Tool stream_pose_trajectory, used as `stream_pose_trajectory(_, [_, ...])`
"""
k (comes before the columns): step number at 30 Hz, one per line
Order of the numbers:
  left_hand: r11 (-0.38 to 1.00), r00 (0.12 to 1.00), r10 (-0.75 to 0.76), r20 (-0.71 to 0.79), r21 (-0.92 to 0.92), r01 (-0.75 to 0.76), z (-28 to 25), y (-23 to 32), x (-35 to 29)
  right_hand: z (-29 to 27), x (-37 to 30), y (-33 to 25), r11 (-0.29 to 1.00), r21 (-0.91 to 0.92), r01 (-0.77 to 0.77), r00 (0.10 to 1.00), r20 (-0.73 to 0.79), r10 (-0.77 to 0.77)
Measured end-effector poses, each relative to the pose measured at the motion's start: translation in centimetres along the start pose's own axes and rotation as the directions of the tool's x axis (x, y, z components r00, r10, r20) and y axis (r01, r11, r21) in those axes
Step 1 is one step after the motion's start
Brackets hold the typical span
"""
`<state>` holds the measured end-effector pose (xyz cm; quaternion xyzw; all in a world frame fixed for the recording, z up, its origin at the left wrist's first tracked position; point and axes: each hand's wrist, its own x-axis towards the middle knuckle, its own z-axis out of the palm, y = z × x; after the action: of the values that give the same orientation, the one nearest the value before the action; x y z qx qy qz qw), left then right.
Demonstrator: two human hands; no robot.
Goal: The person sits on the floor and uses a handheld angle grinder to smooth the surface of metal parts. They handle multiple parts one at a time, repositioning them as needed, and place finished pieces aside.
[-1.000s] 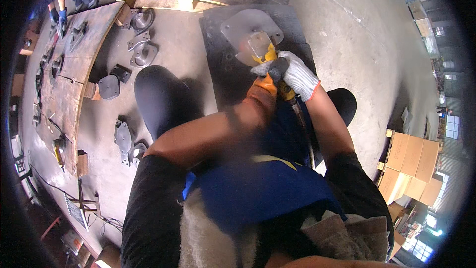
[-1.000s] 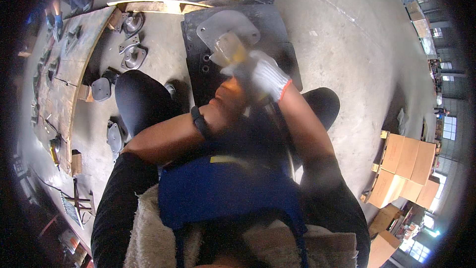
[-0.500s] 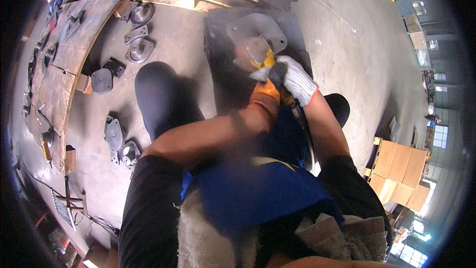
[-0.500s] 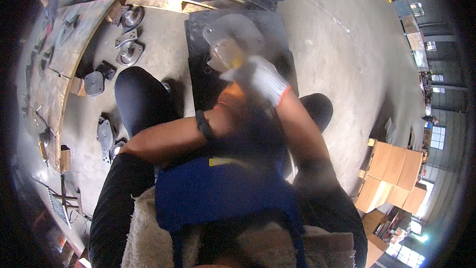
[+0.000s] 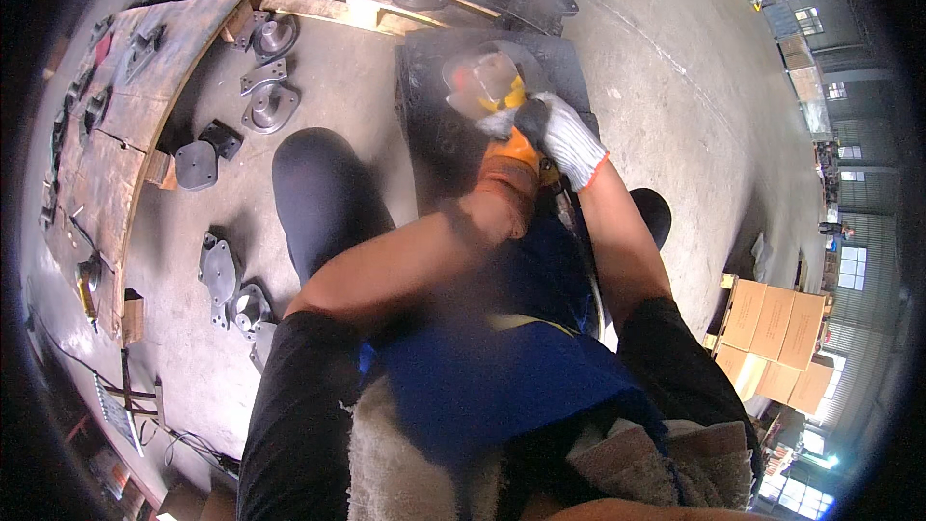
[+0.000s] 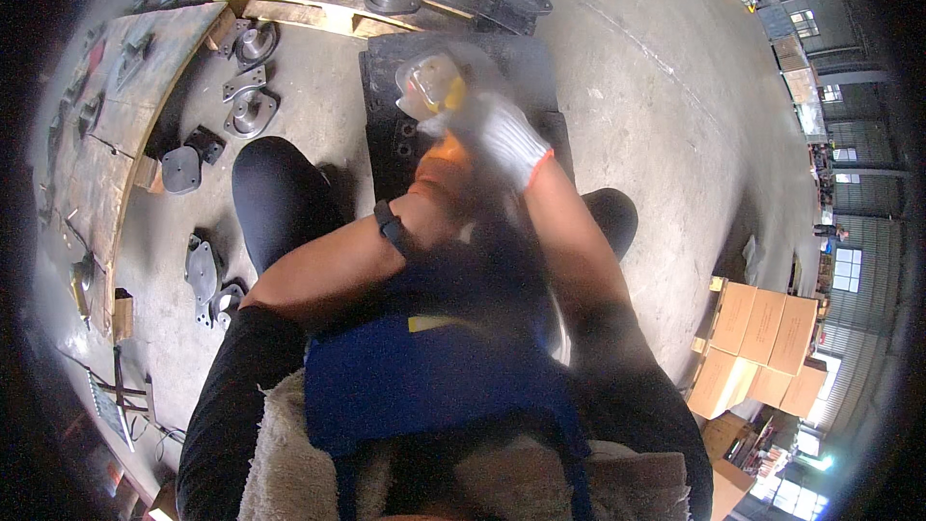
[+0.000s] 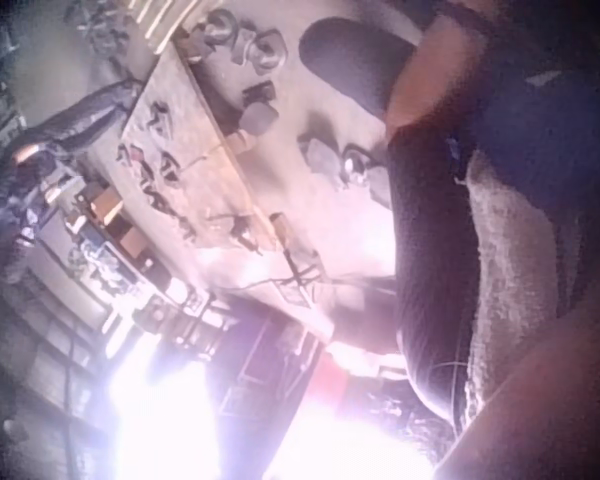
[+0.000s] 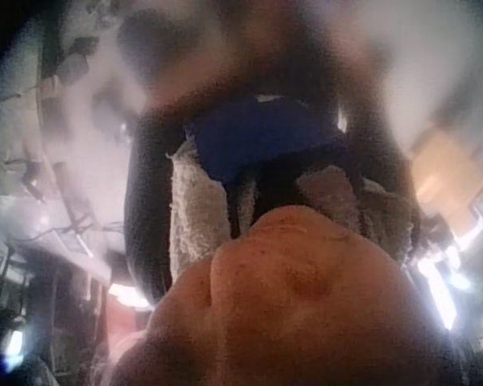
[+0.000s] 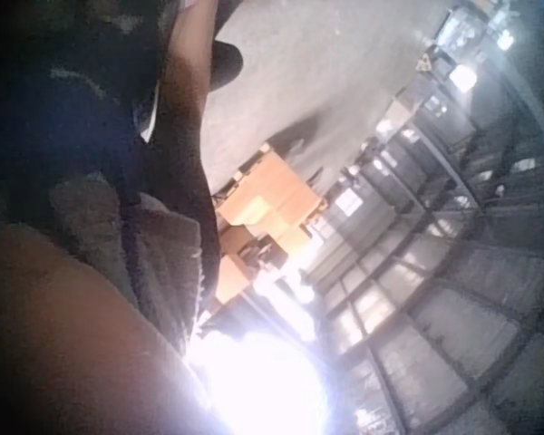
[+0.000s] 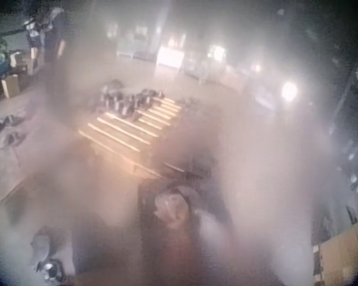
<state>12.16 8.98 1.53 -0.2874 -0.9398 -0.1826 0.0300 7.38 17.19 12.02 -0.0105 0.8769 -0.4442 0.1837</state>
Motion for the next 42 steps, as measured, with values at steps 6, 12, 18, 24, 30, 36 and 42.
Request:
stream_pose_trajectory(6, [0.997, 0.992, -0.005, 0.129, 0.083, -0.005, -0.8, 0.5, 1.0, -0.2, -0.5, -2.1, 0.93, -0.351, 0.11, 0.993, -0.001, -0.118])
stream_pose_trajectory(12, [0.995, 0.95, 0.07, 0.303, 0.049, -0.089, -8.1, -0.7, 1.8, -1.2, 1.6, -3.6, 0.824, -0.555, -0.114, 0.992, -0.025, 0.12])
stream_pose_trajectory(18, [0.987, 0.965, 0.157, 0.211, -0.003, -0.16, -9.0, 1.1, 2.9, -3.2, -1.2, 0.0, 0.99, -0.128, 0.052, 0.985, -0.156, -0.072])
stream_pose_trajectory(24, [0.988, 0.941, 0.15, 0.302, -0.071, -0.135, -10.7, 0.3, 4.4, -3.9, 1.0, 1.4, 0.989, -0.132, 0.07, 0.977, -0.193, -0.095])
stream_pose_trajectory(30, [0.988, 0.975, 0.153, 0.163, -0.052, -0.146, -7.1, 0.0, 3.8, -3.8, -0.8, 0.8, 0.998, 0.003, 0.061, 0.983, -0.172, -0.059])
stream_pose_trajectory(36, [0.993, 0.947, 0.048, 0.317, -0.117, -0.011, -7.8, -0.8, 5.8, -3.0, 2.2, 3.5, 0.995, -0.092, 0.033, 0.97, -0.237, -0.054])
stream_pose_trajectory(42, [0.966, 0.953, 0.257, 0.16, -0.019, -0.258, -7.2, 1.6, 2.9, -2.7, -2.2, 0.1, 0.987, 0.158, -0.01, 0.987, -0.157, 0.035])
